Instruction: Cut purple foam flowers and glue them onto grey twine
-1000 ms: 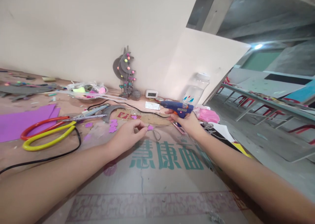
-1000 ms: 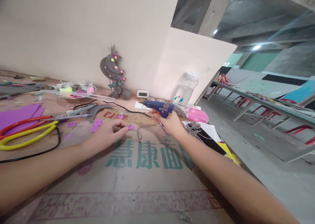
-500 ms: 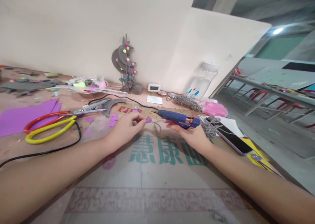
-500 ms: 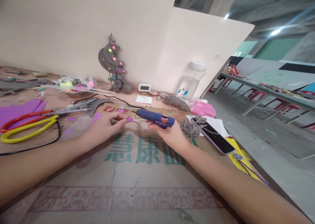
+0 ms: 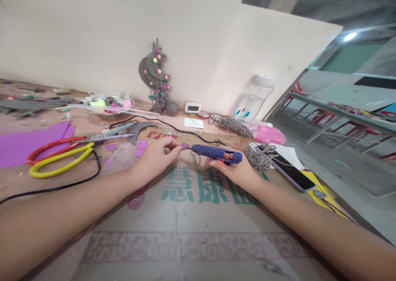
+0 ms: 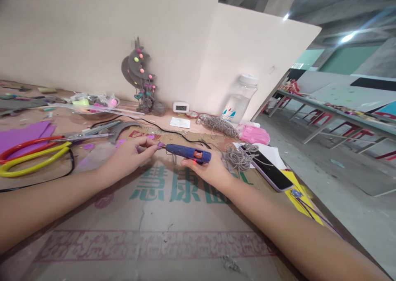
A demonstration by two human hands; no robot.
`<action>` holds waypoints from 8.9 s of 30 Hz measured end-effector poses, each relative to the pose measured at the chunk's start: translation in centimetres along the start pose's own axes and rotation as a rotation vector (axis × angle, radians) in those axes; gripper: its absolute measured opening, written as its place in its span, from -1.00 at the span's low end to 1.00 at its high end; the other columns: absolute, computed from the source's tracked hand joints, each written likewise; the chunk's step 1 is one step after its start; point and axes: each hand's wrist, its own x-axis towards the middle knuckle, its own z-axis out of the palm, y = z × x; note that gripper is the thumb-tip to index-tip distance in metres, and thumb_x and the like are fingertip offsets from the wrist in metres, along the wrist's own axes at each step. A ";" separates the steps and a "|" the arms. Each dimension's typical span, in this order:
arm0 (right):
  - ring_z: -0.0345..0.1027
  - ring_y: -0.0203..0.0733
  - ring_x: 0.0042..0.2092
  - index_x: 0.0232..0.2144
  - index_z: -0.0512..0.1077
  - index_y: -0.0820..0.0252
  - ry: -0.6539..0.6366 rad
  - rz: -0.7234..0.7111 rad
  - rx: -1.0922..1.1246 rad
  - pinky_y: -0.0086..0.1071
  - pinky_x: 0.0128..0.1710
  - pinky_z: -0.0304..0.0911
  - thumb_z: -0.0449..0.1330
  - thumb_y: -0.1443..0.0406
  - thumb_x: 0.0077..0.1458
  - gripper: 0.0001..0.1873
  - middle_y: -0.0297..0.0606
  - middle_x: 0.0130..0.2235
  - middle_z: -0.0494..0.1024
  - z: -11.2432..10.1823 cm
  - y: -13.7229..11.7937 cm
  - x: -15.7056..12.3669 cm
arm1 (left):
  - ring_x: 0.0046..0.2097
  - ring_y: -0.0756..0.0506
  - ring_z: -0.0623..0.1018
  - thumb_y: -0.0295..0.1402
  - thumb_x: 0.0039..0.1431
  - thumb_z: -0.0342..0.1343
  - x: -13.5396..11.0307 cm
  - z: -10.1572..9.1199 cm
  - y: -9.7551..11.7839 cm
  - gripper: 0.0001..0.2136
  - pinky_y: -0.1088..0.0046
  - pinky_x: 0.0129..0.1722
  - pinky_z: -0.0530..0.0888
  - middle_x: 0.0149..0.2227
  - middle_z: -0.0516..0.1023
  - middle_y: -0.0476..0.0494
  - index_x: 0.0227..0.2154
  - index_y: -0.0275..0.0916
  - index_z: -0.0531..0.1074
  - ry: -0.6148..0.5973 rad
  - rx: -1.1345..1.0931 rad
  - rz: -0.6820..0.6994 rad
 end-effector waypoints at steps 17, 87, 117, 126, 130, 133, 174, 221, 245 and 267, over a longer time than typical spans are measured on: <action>0.40 -0.16 -0.41 -0.48 0.39 0.16 0.048 0.014 -0.074 -0.32 -0.38 0.37 0.25 0.07 -0.07 -0.72 -0.29 -0.47 0.50 0.3 0.3 0.1 | -0.40 -0.02 0.42 -0.22 0.16 0.01 -0.1 -0.2 0.1 -0.80 0.49 -0.37 0.32 -0.42 0.51 0.02 -0.43 -0.22 0.41 0.012 -0.018 -0.016; 0.36 -0.17 -0.37 -0.29 0.49 0.18 0.229 -0.030 -0.019 -0.37 -0.44 0.28 0.14 0.05 0.11 -0.67 -0.21 -0.34 0.54 -3.0 -2.8 1.8 | -0.35 -0.05 0.46 -0.19 0.13 0.01 0.2 -0.1 -0.1 -0.77 0.48 -0.37 0.34 -0.39 0.53 -0.04 -0.40 -0.25 0.43 -0.019 -0.116 -0.061; 0.16 -0.43 -0.59 -0.18 0.27 0.14 0.066 0.163 0.362 -0.35 -0.52 0.33 0.17 0.08 0.07 -0.65 -0.19 -0.11 0.46 0.6 -0.9 4.0 | -0.35 -0.06 0.46 -0.22 0.14 -0.01 0.3 0.0 0.0 -0.78 0.47 -0.34 0.34 -0.41 0.51 -0.03 -0.40 -0.25 0.43 -0.007 -0.055 -0.033; 0.35 -0.28 -0.35 0.02 0.17 0.03 -0.052 -0.088 0.134 -0.31 -0.28 0.36 0.18 0.33 0.08 -0.55 -0.32 -0.26 0.44 3.7 -1.2 1.6 | -0.36 -0.03 0.44 -0.27 0.14 0.00 0.2 -0.1 0.3 -0.82 0.51 -0.36 0.32 -0.42 0.50 0.00 -0.40 -0.24 0.44 0.000 -0.035 -0.018; 0.33 -0.24 -0.31 0.01 0.23 0.11 -0.034 -0.260 -0.197 -0.34 -0.29 0.29 0.15 0.37 0.13 -0.61 -0.33 -0.35 0.40 3.4 -0.9 1.5 | -0.33 -0.05 0.46 -0.24 0.15 -0.01 0.3 -0.1 0.0 -0.79 0.49 -0.33 0.33 -0.41 0.51 -0.02 -0.39 -0.24 0.44 -0.018 -0.025 0.009; 0.30 -0.22 -0.32 -0.03 0.29 0.16 0.020 -0.366 -0.395 -0.33 -0.28 0.26 0.16 0.37 0.13 -0.67 -0.31 -0.36 0.40 3.3 -1.0 1.5 | -0.34 -0.06 0.47 -0.22 0.15 -0.02 0.3 0.0 -0.3 -0.78 0.48 -0.33 0.34 -0.40 0.52 -0.03 -0.38 -0.24 0.44 -0.028 -0.024 0.012; 0.32 -0.28 -0.46 -0.42 0.50 0.18 -0.033 -0.052 -0.133 -0.43 -0.45 0.20 0.15 0.28 0.09 -0.85 -0.32 -0.45 0.54 3.3 -1.4 2.2 | -0.34 -0.05 0.44 -0.25 0.17 -0.07 -0.2 -0.2 0.6 -0.76 0.44 -0.33 0.31 -0.41 0.49 -0.04 -0.44 -0.22 0.44 -0.198 0.122 0.151; 0.31 -0.30 -0.45 -0.39 0.50 0.22 -0.030 -0.018 -0.057 -0.44 -0.43 0.20 0.14 0.27 0.10 -0.83 -0.31 -0.45 0.54 4.0 -1.9 1.7 | -0.32 -0.05 0.43 -0.30 0.16 -0.03 -0.4 0.0 0.4 -0.82 0.43 -0.30 0.30 -0.41 0.47 -0.02 -0.45 -0.24 0.41 -0.174 0.202 0.194; 0.27 -0.29 -0.43 -0.30 0.47 0.20 -0.003 -0.066 -0.081 -0.44 -0.43 0.16 0.05 0.25 0.19 -0.78 -0.33 -0.45 0.47 3.7 -1.6 1.7 | -0.32 -0.06 0.46 -0.29 0.14 -0.03 -0.2 -0.1 0.7 -0.82 0.43 -0.28 0.33 -0.42 0.50 -0.02 -0.45 -0.23 0.41 -0.115 0.128 0.118; 0.29 -0.27 -0.50 -0.26 0.27 0.15 -0.107 -0.213 -0.387 -0.42 -0.46 0.11 0.06 0.21 0.18 -0.86 -0.35 -0.47 0.46 3.1 -2.3 0.4 | -0.28 -0.06 0.47 -0.20 0.19 -0.04 0.0 -0.3 0.4 -0.76 0.46 -0.25 0.36 -0.34 0.53 -0.04 -0.35 -0.24 0.44 -0.020 -0.035 0.051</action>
